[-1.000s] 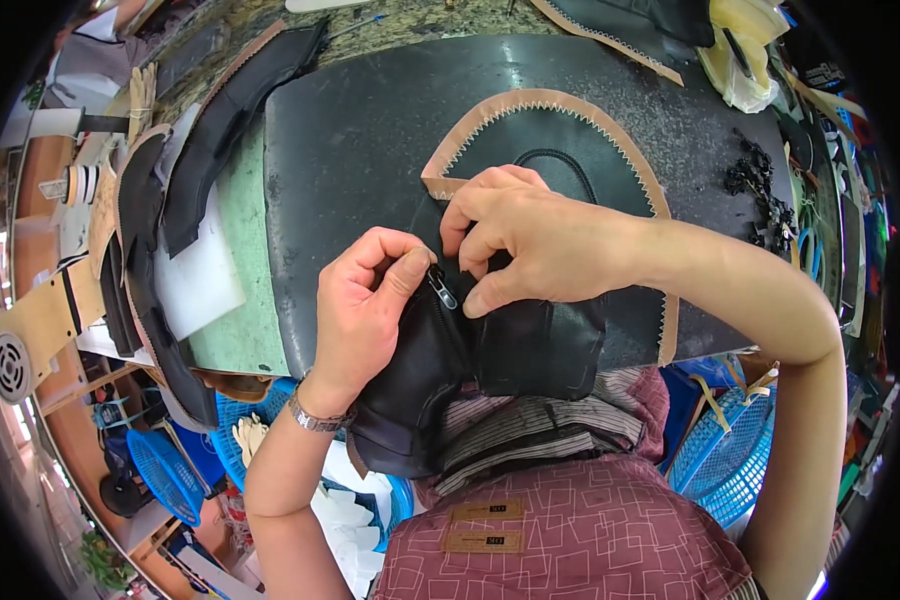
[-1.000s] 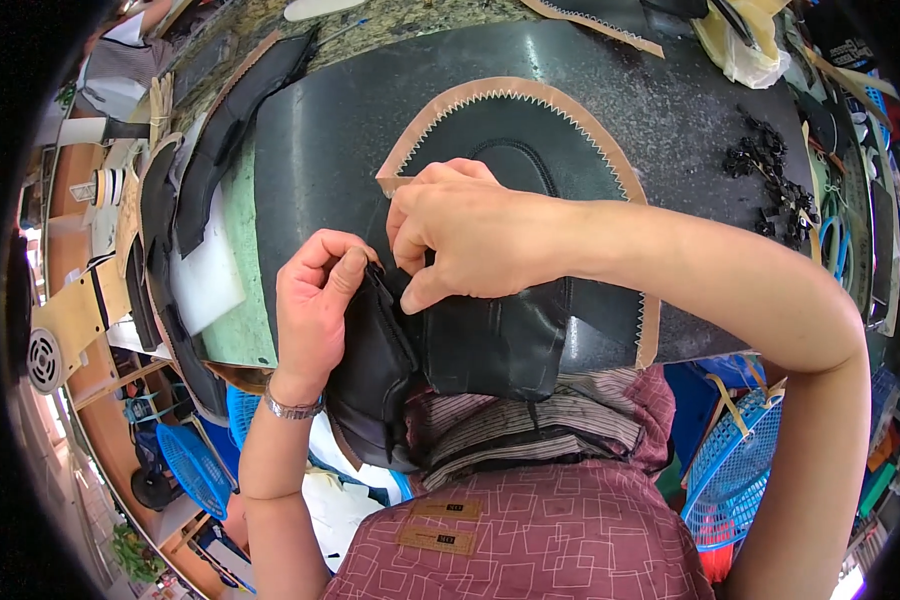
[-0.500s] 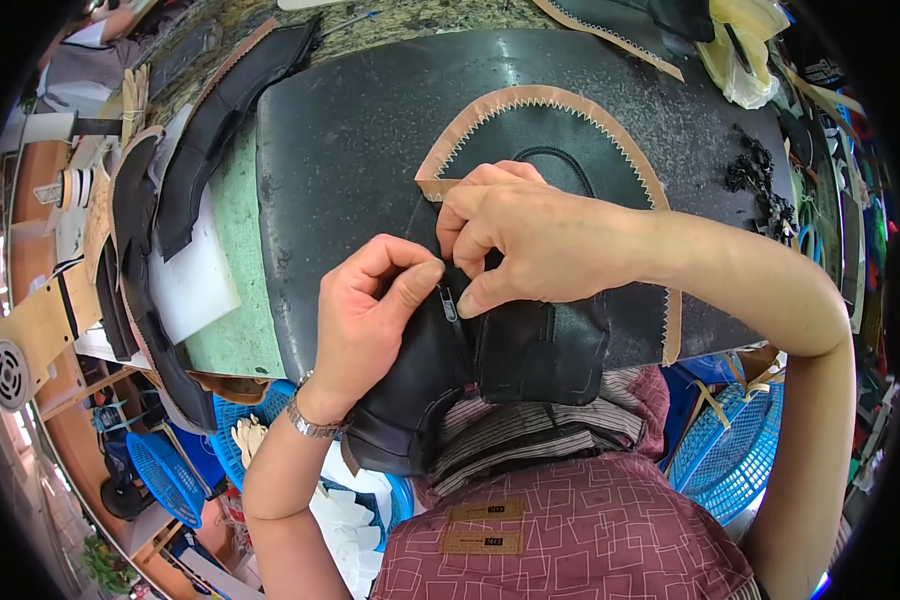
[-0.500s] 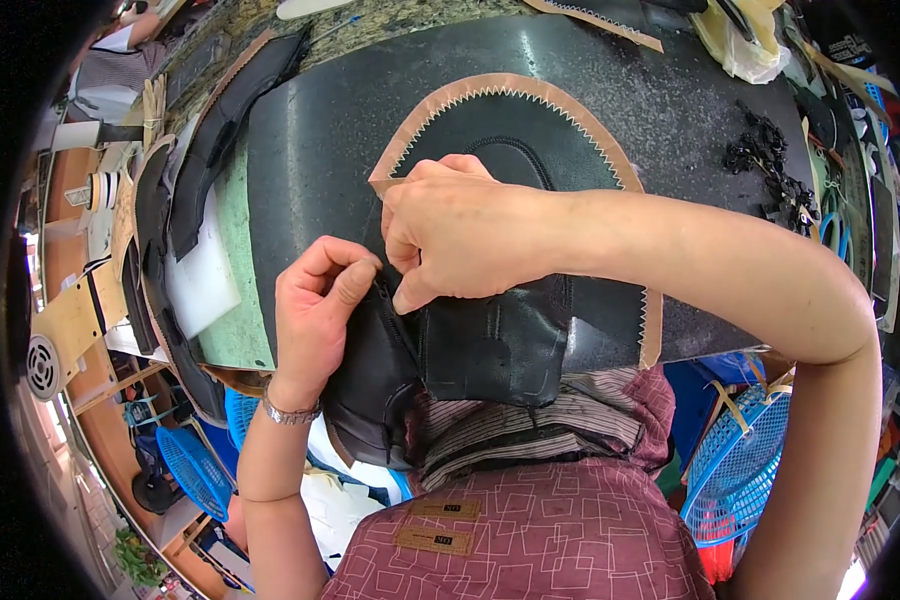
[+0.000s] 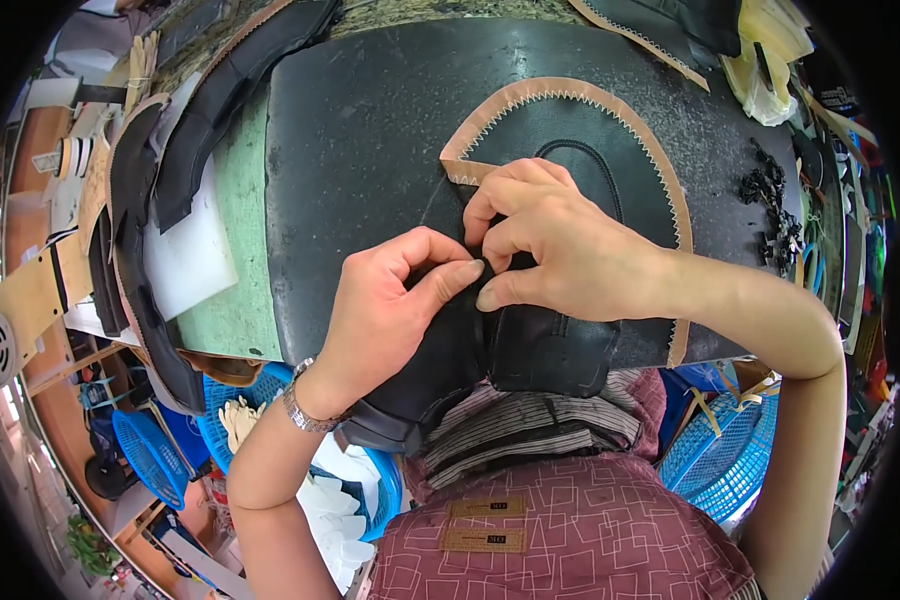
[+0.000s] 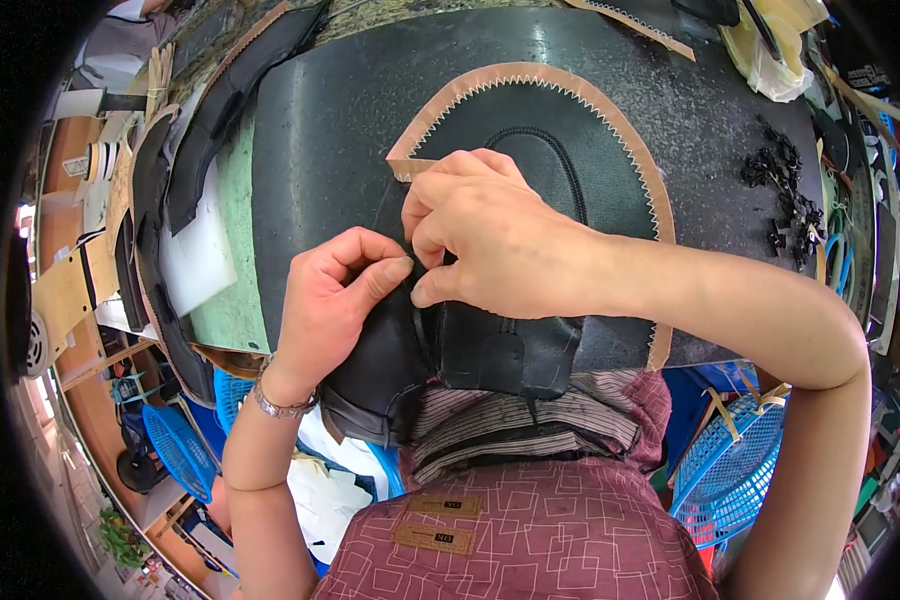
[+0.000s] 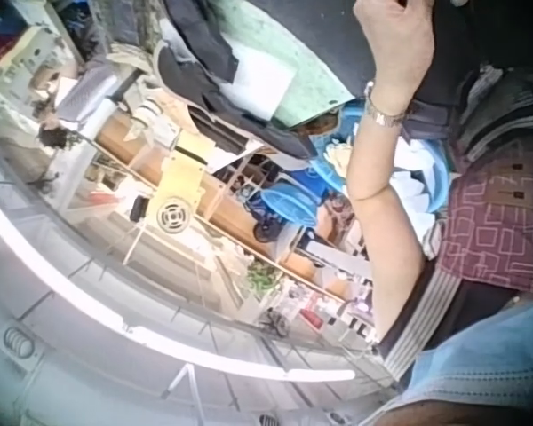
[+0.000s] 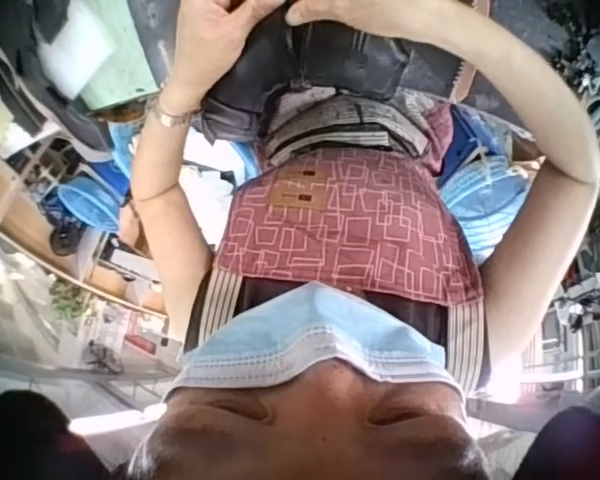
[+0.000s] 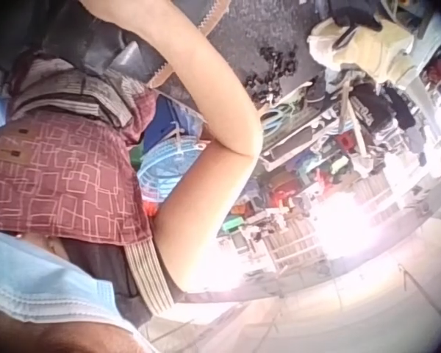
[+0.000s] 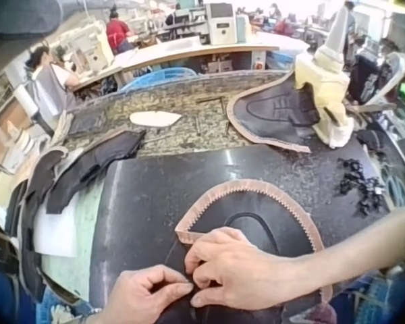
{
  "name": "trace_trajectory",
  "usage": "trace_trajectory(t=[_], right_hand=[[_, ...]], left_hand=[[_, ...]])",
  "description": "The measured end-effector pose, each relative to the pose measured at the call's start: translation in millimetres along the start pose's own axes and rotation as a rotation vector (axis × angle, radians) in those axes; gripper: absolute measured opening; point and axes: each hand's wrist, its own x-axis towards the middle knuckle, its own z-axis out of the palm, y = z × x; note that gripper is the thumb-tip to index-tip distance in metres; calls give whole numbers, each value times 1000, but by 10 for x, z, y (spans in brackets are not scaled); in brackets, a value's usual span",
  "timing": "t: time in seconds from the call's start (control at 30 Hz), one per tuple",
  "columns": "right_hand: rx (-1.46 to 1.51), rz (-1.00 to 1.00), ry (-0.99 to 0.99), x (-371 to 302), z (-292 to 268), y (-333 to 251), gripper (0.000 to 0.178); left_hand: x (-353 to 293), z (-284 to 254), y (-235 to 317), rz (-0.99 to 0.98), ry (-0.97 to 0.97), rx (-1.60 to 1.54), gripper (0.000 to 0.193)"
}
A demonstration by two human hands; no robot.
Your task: Assembling shoe components by hand, specifically attaching lining or decorative strips to leather shoe uppers.
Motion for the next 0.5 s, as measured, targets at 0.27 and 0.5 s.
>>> trace_trajectory(t=[0.27, 0.5], right_hand=[[-267, -180, 250, -128, 166, -11, 20], [-572, -628, 424, -116, 234, 71, 27]], left_hand=[[49, 24, -32, 44, -18, 1, 12], [67, 59, -67, 91, 0, 67, 11]])
